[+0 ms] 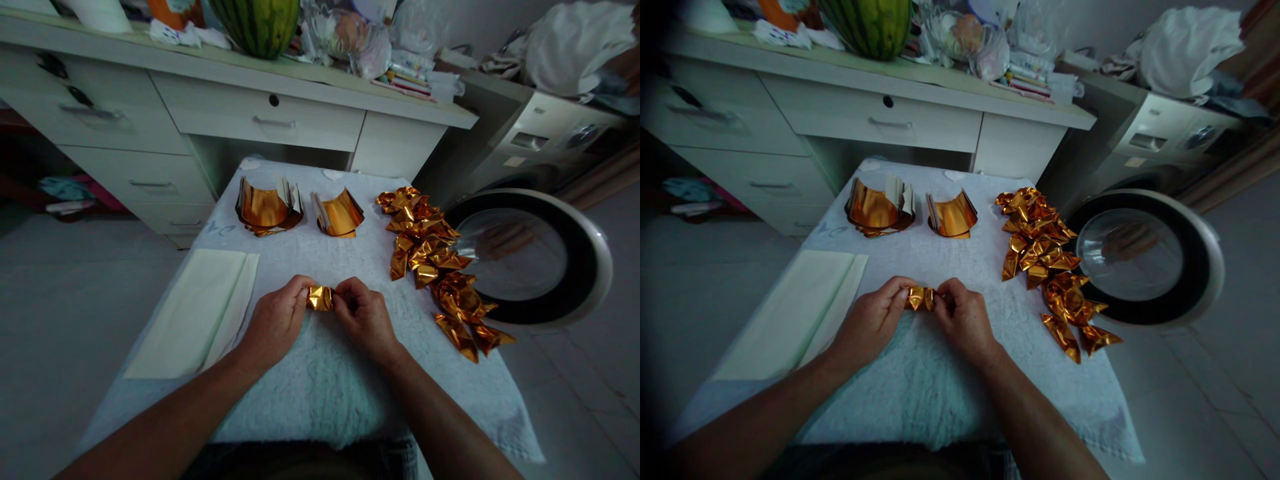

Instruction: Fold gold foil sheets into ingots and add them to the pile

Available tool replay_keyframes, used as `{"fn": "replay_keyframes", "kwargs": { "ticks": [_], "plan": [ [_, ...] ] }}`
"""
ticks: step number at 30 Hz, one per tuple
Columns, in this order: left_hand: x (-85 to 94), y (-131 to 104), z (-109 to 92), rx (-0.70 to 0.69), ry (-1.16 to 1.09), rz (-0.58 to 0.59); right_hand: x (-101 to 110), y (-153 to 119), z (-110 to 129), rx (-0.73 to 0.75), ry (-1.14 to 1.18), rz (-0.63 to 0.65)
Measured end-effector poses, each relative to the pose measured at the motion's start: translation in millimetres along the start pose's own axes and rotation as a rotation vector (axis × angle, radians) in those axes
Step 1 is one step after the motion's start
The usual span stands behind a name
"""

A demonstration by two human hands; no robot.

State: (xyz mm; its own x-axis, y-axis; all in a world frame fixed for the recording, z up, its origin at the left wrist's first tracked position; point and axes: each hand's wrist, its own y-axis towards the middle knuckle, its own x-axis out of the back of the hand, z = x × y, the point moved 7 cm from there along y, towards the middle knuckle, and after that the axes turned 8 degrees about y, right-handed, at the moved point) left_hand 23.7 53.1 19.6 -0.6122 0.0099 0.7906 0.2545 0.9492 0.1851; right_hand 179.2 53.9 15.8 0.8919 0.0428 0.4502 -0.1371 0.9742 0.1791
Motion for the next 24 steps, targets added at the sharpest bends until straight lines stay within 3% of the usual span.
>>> {"fn": "replay_keyframes", "kwargs": {
  "ticks": [14,24],
  "plan": [
    [-1.8,0.6,-2.2,-0.020,0.008,0.026,-0.9,-1.1,0.6,0.004,-0.008,0.009],
    [1.7,0.7,5.8,0.048,-0.019,-0.009,7.3,-3.9,7.6,0.021,0.124,0.057]
  ]
}}
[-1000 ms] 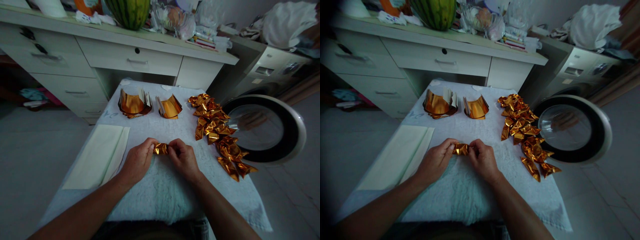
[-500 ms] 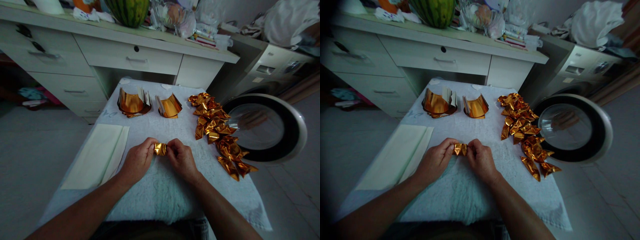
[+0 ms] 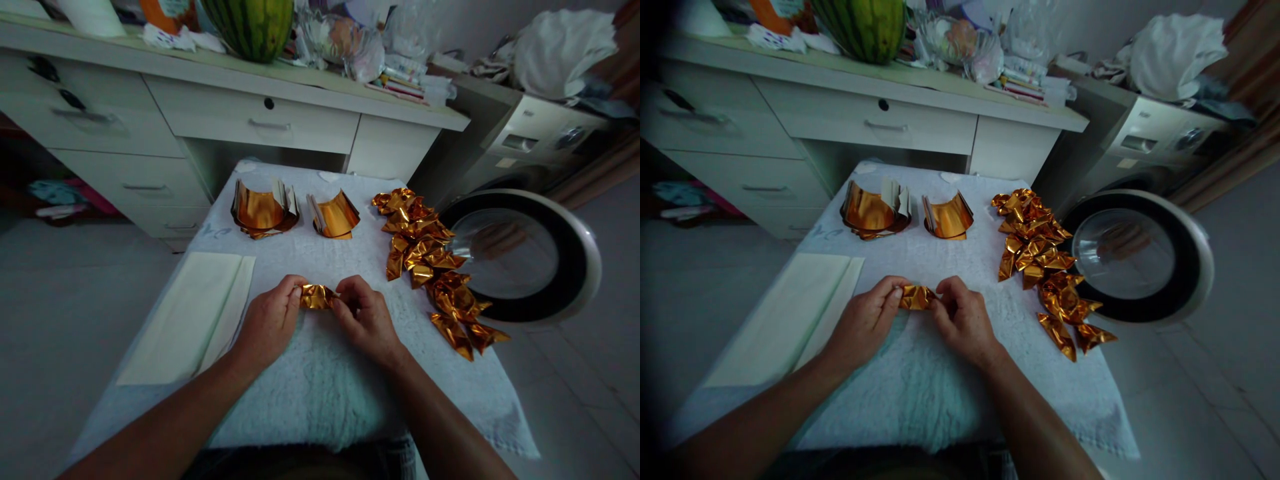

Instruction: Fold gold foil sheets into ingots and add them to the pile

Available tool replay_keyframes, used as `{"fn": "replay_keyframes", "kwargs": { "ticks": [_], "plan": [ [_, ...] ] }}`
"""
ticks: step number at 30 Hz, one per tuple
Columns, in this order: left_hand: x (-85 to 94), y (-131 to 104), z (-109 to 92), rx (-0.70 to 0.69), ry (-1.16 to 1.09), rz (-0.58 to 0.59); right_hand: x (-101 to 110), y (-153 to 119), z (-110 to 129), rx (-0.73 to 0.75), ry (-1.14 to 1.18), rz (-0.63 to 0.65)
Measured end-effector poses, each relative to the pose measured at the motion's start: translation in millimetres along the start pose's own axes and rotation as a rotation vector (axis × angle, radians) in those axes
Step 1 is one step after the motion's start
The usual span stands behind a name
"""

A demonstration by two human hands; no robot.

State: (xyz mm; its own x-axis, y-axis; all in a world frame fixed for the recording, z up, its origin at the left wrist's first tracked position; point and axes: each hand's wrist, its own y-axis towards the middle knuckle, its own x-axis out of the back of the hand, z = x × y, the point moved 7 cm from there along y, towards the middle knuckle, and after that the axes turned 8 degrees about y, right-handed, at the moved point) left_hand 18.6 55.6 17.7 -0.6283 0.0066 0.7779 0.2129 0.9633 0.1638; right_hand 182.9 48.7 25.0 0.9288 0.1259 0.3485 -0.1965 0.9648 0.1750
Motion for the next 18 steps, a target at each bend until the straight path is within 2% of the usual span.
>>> {"fn": "replay_keyframes", "kwargs": {
  "ticks": [4,8,11,14,18],
  "plan": [
    [0.7,-3,-2,-0.013,-0.107,0.016,4,2,5,0.077,-0.062,0.017],
    [2.3,-4,-7,-0.068,-0.208,0.025,31,3,6,0.084,-0.165,-0.110],
    [1.4,-4,-7,-0.082,-0.211,0.052,72,0,8,0.060,-0.308,-0.293],
    [-1.1,-5,-5,-0.075,-0.192,0.086,120,-7,13,0.018,-0.556,-0.489],
    [-3.1,-5,-4,-0.065,-0.164,0.101,167,-12,13,-0.045,-0.798,-0.577]
  ]
}}
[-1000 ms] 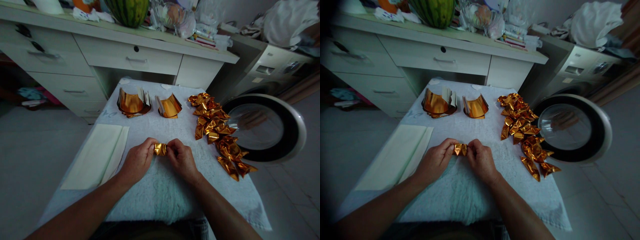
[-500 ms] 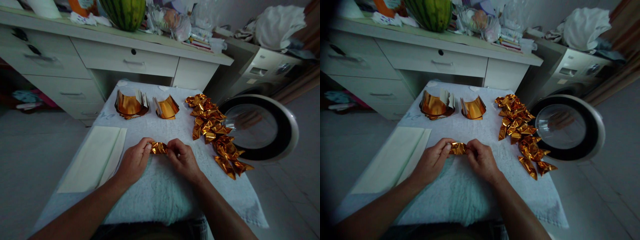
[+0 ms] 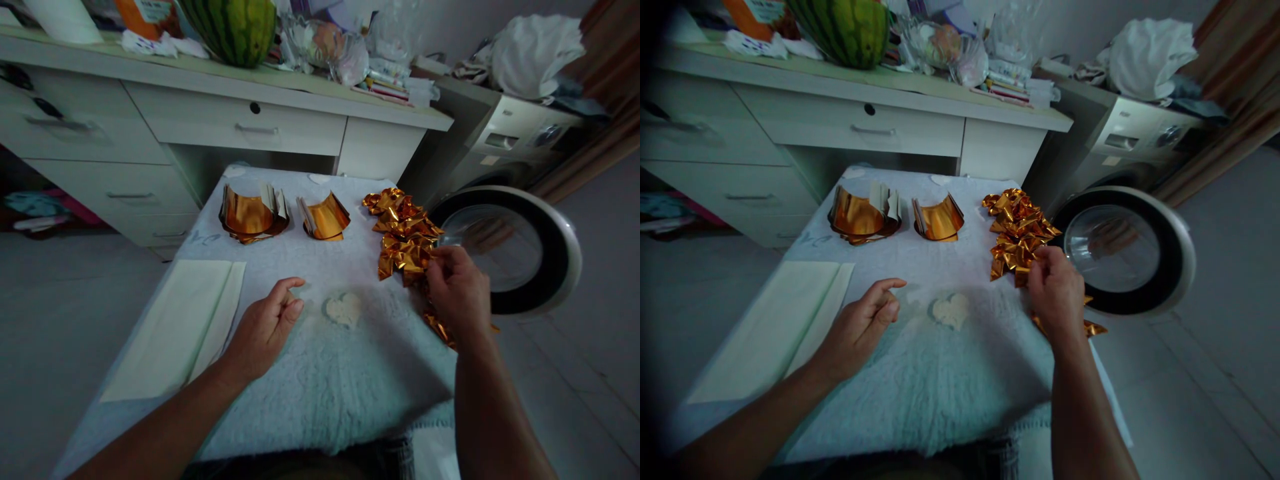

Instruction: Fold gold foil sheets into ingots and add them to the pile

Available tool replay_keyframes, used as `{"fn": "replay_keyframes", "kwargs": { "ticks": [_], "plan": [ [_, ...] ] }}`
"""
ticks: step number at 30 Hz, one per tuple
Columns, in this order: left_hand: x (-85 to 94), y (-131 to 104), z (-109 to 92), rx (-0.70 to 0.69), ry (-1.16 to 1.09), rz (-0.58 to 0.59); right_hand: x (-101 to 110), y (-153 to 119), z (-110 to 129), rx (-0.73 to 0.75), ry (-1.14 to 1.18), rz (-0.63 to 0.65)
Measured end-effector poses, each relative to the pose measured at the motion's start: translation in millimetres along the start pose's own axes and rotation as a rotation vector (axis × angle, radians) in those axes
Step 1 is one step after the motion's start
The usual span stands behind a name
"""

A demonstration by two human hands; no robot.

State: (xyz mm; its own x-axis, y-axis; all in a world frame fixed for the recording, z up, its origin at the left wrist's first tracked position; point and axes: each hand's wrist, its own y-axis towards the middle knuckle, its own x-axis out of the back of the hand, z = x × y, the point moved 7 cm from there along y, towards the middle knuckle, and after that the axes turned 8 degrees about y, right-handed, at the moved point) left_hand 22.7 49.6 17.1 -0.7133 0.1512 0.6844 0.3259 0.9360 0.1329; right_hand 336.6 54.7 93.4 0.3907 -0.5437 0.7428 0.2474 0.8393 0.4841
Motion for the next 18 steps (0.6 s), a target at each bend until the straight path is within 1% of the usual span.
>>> {"fn": "replay_keyframes", "kwargs": {
  "ticks": [3,8,13,16,18],
  "plan": [
    [-1.2,1,0,0.000,0.010,0.009,8,10,-15,0.017,-0.094,-0.005],
    [-2.3,3,1,0.007,0.040,0.019,11,24,-34,-0.002,-0.147,-0.007],
    [-3.8,2,3,0.006,0.048,0.036,17,34,-56,-0.072,-0.187,-0.082],
    [-4.0,2,3,0.001,0.047,0.034,21,32,-58,-0.064,-0.155,-0.144],
    [-4.1,3,3,0.003,0.045,0.035,24,27,-50,-0.028,-0.130,-0.195]
  ]
}}
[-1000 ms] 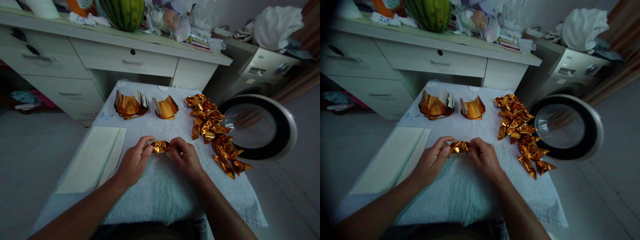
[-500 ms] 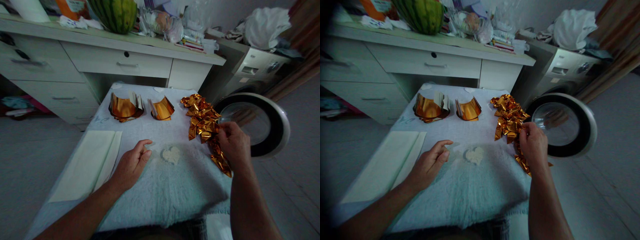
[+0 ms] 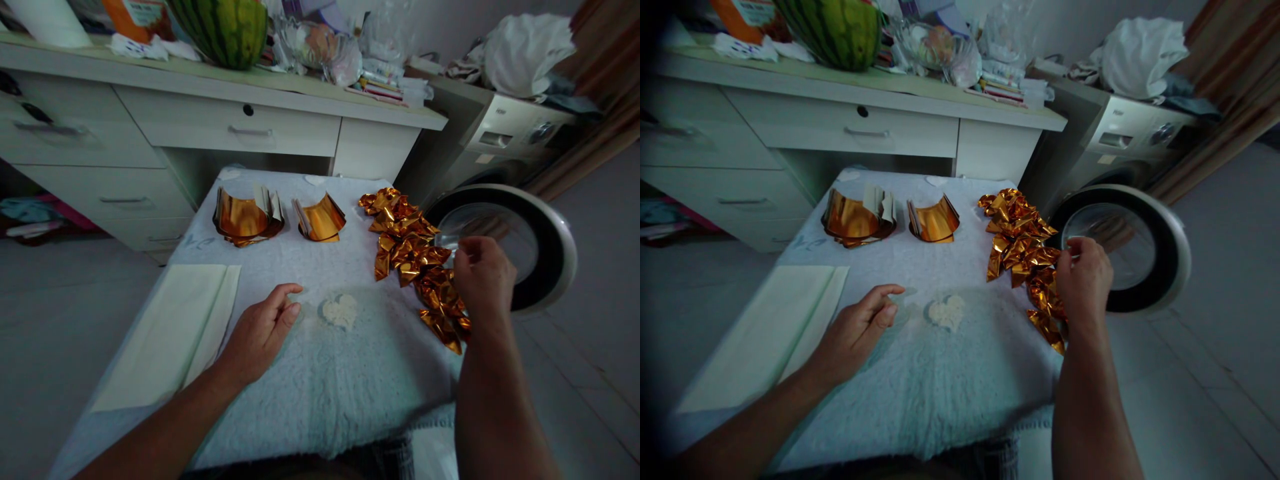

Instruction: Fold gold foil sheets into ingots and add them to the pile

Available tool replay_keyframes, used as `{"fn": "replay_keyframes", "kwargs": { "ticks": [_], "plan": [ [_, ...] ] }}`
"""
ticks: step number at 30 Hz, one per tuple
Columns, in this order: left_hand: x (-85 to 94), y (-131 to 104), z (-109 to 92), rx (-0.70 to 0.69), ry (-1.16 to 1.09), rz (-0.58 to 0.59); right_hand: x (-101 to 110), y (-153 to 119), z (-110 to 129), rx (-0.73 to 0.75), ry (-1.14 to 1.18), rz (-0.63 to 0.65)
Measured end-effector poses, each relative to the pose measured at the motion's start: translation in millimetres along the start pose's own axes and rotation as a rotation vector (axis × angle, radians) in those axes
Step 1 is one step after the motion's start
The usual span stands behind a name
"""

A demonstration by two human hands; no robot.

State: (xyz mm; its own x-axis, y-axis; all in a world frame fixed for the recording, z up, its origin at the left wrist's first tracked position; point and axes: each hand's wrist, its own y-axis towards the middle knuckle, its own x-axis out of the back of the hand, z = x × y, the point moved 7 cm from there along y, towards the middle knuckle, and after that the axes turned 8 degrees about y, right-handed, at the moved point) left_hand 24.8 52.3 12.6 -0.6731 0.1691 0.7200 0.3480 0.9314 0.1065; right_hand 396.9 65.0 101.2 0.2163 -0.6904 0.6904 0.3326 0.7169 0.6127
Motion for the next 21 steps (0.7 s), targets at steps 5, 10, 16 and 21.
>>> {"fn": "replay_keyframes", "kwargs": {
  "ticks": [5,10,16,21],
  "plan": [
    [1.4,0,-3,-0.003,-0.010,-0.001,5,-18,41,0.052,0.150,-0.096],
    [2.2,-1,-3,-0.006,-0.006,-0.011,-34,-30,97,0.110,0.375,0.271],
    [0.3,1,-2,0.001,-0.020,0.002,-98,-49,146,0.295,0.295,0.809],
    [-0.6,1,-2,0.005,-0.017,0.020,-135,-30,142,0.082,0.248,0.734]
  ]
}}
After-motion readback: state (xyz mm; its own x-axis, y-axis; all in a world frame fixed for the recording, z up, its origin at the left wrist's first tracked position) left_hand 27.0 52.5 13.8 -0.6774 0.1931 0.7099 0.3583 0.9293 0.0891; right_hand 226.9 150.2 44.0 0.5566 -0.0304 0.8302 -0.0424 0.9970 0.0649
